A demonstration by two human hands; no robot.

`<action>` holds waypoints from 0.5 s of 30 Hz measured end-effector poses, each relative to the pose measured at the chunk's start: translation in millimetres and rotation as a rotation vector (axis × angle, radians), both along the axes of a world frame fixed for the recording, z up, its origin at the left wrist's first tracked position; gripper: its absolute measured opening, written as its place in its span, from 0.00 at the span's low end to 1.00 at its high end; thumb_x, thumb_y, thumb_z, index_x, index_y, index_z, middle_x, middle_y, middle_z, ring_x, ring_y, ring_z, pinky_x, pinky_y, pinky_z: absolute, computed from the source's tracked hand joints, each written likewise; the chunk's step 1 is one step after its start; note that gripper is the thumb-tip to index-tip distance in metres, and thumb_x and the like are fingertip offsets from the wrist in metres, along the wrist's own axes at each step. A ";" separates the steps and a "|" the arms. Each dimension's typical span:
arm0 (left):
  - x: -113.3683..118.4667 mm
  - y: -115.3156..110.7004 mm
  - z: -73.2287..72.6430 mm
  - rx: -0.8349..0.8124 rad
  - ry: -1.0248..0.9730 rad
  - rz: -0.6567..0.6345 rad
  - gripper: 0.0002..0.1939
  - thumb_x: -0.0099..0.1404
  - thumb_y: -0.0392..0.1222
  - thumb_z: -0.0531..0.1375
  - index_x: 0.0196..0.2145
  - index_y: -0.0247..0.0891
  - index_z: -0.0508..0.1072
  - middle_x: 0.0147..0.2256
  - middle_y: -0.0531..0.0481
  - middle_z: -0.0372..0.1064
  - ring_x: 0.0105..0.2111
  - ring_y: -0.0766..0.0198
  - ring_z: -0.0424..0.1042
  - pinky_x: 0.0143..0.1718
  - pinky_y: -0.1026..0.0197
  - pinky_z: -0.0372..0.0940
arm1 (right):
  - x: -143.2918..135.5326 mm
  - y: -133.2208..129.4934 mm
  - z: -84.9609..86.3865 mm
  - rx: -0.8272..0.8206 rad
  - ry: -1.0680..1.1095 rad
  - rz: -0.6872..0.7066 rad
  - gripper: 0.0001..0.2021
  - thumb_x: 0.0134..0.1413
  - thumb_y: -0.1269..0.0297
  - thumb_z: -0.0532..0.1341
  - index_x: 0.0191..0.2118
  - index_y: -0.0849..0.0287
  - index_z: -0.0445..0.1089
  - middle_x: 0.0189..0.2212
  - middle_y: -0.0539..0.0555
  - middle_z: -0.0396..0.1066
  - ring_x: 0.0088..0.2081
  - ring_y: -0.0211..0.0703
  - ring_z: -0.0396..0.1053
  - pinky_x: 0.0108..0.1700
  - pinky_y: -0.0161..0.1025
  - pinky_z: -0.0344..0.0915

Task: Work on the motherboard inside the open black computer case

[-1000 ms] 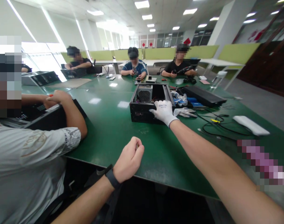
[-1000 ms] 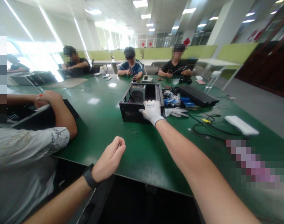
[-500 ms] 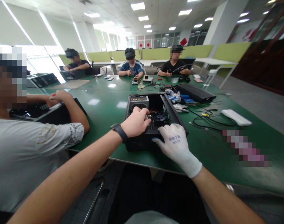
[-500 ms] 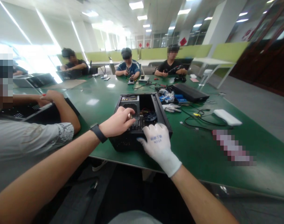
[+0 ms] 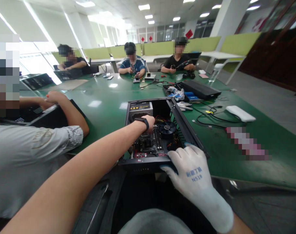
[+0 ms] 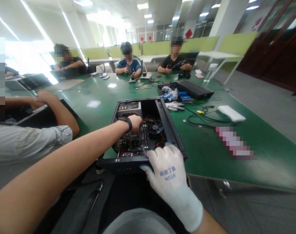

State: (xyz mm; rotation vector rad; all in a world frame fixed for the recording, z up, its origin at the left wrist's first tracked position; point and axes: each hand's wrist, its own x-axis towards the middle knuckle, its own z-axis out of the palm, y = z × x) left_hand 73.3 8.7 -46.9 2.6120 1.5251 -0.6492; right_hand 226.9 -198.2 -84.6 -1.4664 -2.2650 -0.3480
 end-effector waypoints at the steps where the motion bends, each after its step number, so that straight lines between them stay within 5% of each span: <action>1: -0.8 1.1 -4.7 -0.016 0.016 0.007 0.26 0.47 0.45 0.74 0.44 0.35 0.81 0.45 0.39 0.79 0.45 0.51 0.77 0.44 0.61 0.72 | 0.1 -0.5 -0.3 0.006 0.004 0.004 0.13 0.56 0.50 0.63 0.38 0.54 0.70 0.30 0.53 0.67 0.37 0.50 0.60 0.51 0.50 0.53; 15: -4.9 18.1 -26.3 -0.077 0.122 0.045 0.41 0.37 0.43 0.78 0.51 0.34 0.78 0.50 0.37 0.77 0.49 0.49 0.76 0.50 0.59 0.71 | -0.9 0.9 -2.1 0.068 0.037 0.024 0.13 0.54 0.51 0.64 0.38 0.54 0.70 0.29 0.51 0.66 0.35 0.49 0.59 0.48 0.50 0.54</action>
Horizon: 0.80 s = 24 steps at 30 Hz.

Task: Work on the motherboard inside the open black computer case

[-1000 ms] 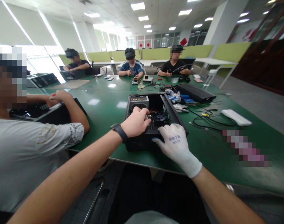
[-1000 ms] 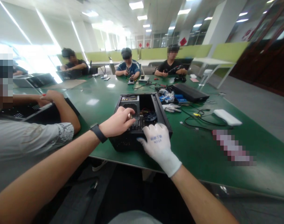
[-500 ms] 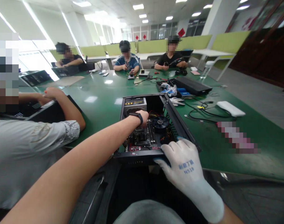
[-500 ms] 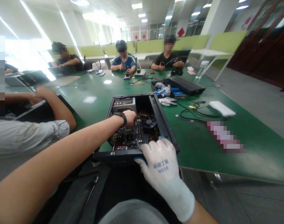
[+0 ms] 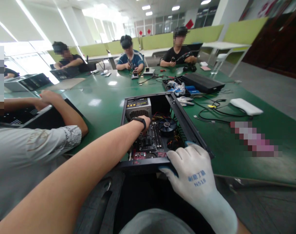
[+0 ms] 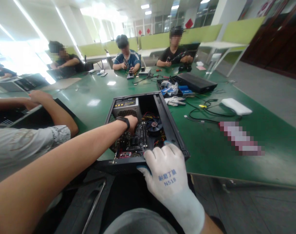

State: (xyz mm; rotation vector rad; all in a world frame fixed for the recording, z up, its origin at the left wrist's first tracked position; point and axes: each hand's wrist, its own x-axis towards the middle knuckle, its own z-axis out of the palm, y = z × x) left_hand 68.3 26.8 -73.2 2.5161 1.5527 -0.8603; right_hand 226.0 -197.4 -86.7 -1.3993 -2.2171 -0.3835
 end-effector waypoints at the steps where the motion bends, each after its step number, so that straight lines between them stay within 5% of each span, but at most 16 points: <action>1: -0.3 1.2 -2.1 0.007 0.003 -0.001 0.42 0.36 0.43 0.78 0.52 0.33 0.78 0.50 0.37 0.77 0.49 0.48 0.76 0.50 0.60 0.70 | 0.2 -0.2 -0.3 -0.006 0.002 0.001 0.13 0.54 0.52 0.65 0.38 0.54 0.70 0.29 0.51 0.66 0.35 0.49 0.59 0.49 0.50 0.54; 13: 1.2 1.2 -6.5 0.015 0.038 0.000 0.38 0.37 0.45 0.78 0.49 0.34 0.80 0.49 0.37 0.77 0.49 0.48 0.76 0.49 0.60 0.71 | 1.9 0.3 -8.2 0.032 0.034 0.024 0.19 0.52 0.51 0.66 0.46 0.57 0.71 0.32 0.52 0.70 0.36 0.48 0.63 0.55 0.52 0.55; 24: 1.9 1.5 -7.7 0.024 0.067 0.003 0.38 0.36 0.45 0.78 0.48 0.36 0.80 0.48 0.39 0.78 0.49 0.50 0.76 0.49 0.63 0.70 | 2.3 -4.8 -24.3 0.163 0.143 0.013 0.23 0.58 0.51 0.63 0.56 0.56 0.70 0.47 0.56 0.75 0.53 0.54 0.66 0.63 0.55 0.51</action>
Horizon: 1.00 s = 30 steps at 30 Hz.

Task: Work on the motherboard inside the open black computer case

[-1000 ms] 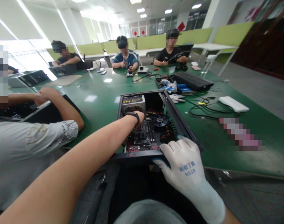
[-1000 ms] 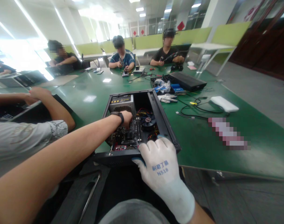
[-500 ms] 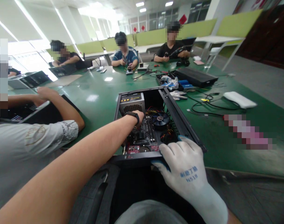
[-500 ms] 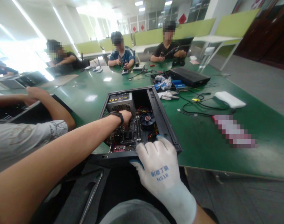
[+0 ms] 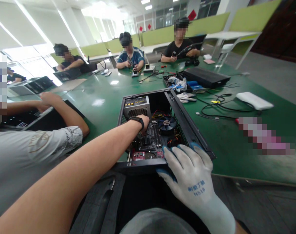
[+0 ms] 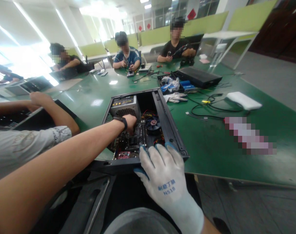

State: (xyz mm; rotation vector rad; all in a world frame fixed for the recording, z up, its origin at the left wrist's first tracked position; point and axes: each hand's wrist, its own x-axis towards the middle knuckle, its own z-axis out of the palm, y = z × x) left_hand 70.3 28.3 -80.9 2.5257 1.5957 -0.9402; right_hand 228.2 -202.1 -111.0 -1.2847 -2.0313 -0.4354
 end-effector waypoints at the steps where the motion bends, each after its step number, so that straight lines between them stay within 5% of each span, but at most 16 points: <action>1: 0.1 -0.4 0.4 -0.004 0.003 0.001 0.37 0.36 0.45 0.78 0.48 0.37 0.80 0.48 0.39 0.78 0.49 0.50 0.77 0.48 0.62 0.70 | 0.4 -0.5 -0.9 -0.003 0.004 -0.001 0.23 0.58 0.51 0.64 0.56 0.55 0.70 0.48 0.56 0.74 0.54 0.54 0.65 0.64 0.55 0.51; 30: -0.6 -1.3 2.2 -0.007 -0.006 0.000 0.27 0.46 0.44 0.75 0.45 0.35 0.81 0.46 0.39 0.78 0.46 0.52 0.77 0.46 0.63 0.70 | 20.0 0.1 -2.3 -0.034 0.072 -0.014 0.22 0.57 0.50 0.64 0.54 0.52 0.72 0.48 0.54 0.75 0.56 0.54 0.66 0.65 0.56 0.51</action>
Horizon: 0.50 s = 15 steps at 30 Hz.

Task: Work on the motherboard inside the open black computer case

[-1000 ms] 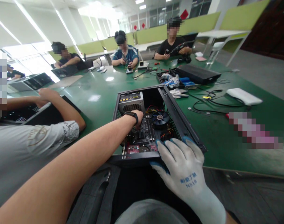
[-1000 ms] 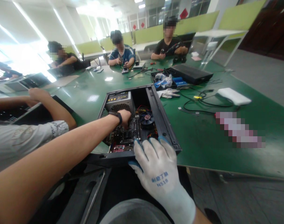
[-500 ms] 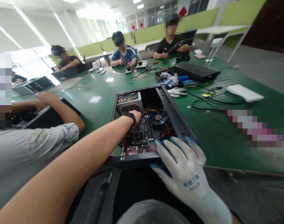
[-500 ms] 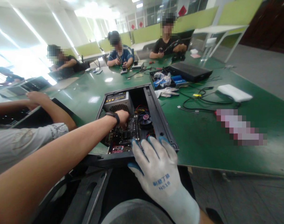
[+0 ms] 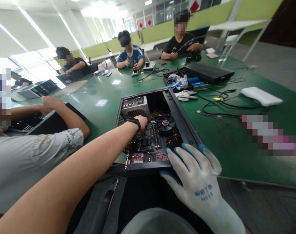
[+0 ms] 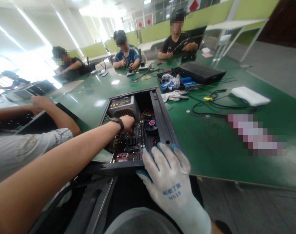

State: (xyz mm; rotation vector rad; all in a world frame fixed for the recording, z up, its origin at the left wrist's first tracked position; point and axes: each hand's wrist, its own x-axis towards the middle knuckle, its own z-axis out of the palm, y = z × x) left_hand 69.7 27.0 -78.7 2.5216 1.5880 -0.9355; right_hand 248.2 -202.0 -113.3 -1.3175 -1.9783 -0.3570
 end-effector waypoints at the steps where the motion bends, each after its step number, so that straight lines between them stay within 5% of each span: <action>1: -0.3 0.5 -0.7 -0.002 -0.001 -0.003 0.27 0.45 0.44 0.75 0.44 0.35 0.81 0.45 0.39 0.79 0.46 0.52 0.77 0.46 0.63 0.70 | 0.1 0.0 -0.3 -0.002 0.003 0.002 0.21 0.58 0.50 0.64 0.54 0.52 0.72 0.48 0.54 0.75 0.56 0.53 0.66 0.65 0.56 0.50; 15: -2.1 2.4 -3.6 0.003 -0.024 -0.025 0.24 0.49 0.45 0.72 0.45 0.35 0.81 0.45 0.38 0.79 0.46 0.53 0.77 0.46 0.62 0.70 | 0.2 0.6 0.1 0.017 0.005 0.002 0.21 0.58 0.50 0.64 0.54 0.53 0.72 0.48 0.54 0.75 0.56 0.53 0.65 0.65 0.54 0.50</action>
